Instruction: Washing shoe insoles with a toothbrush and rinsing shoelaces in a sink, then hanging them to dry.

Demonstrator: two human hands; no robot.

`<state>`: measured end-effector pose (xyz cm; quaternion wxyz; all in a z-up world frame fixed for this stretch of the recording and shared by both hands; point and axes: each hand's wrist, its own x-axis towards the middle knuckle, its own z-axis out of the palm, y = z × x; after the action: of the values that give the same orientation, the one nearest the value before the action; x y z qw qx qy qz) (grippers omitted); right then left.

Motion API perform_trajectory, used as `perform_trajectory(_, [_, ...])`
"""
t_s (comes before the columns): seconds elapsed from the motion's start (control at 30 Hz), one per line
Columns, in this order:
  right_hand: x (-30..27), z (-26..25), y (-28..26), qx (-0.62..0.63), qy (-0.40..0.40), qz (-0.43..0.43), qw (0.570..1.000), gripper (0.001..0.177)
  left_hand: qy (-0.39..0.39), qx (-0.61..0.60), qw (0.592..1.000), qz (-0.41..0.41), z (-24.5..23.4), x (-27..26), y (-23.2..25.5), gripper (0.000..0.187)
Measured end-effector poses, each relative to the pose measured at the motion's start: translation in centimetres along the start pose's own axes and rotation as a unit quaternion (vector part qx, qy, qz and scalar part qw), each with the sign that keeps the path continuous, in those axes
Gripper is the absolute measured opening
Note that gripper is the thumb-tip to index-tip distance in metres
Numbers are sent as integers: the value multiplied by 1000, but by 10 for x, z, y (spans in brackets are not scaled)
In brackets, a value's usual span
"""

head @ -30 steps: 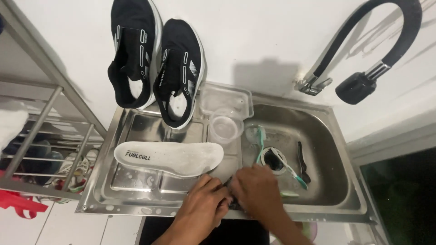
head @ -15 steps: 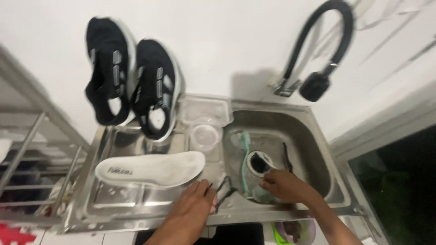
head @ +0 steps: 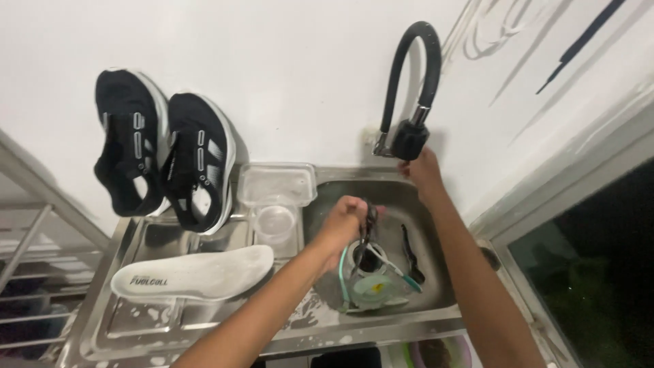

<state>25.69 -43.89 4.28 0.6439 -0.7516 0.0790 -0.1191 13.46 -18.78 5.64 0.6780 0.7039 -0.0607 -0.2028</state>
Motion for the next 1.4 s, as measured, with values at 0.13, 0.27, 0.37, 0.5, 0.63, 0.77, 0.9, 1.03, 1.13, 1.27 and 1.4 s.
perform_trajectory(0.13, [-101, 24, -34, -163, 64, 52, 983, 49, 15, -201, 975, -95, 10, 16, 30, 40])
perform_trajectory(0.27, [-195, 66, -80, 97, -108, 269, 952, 108, 24, -220, 972, -77, 32, 58, 18, 43])
perform_trajectory(0.37, [-170, 60, -14, 297, -87, 276, 910, 88, -1, -273, 960, -55, 42, 64, 10, 34])
perform_trajectory(0.5, [-134, 49, 13, 283, -76, 215, 932, 61, 32, -98, 995, -9, 27, 27, 14, 37])
perform_trajectory(0.63, [-146, 58, -31, 141, -121, 186, 965, 26, 84, 78, 992, 49, 14, 61, -21, 33])
perform_trajectory(0.77, [-118, 48, 30, 76, -99, 135, 983, 25, -19, -145, 983, -113, 2, 37, 1, 52])
perform_trajectory(0.9, [-128, 64, -2, 44, -99, 152, 982, 22, -46, -164, 972, -159, -4, 19, 6, 66])
perform_trajectory(1.03, [-123, 63, -13, -91, -74, 105, 988, 41, -95, -254, 944, -187, 5, 43, -30, 76])
perform_trajectory(1.13, [-142, 58, -18, -308, -88, -45, 946, 44, -112, -311, 925, -185, 13, 47, -27, 76])
perform_trajectory(1.27, [-171, 59, -48, -333, -47, -137, 932, 33, -69, -348, 921, -161, 26, 98, -58, 59])
perform_trajectory(1.4, [-185, 69, -60, -92, -4, 112, 989, 57, -61, -332, 934, -119, 23, 71, -31, 52])
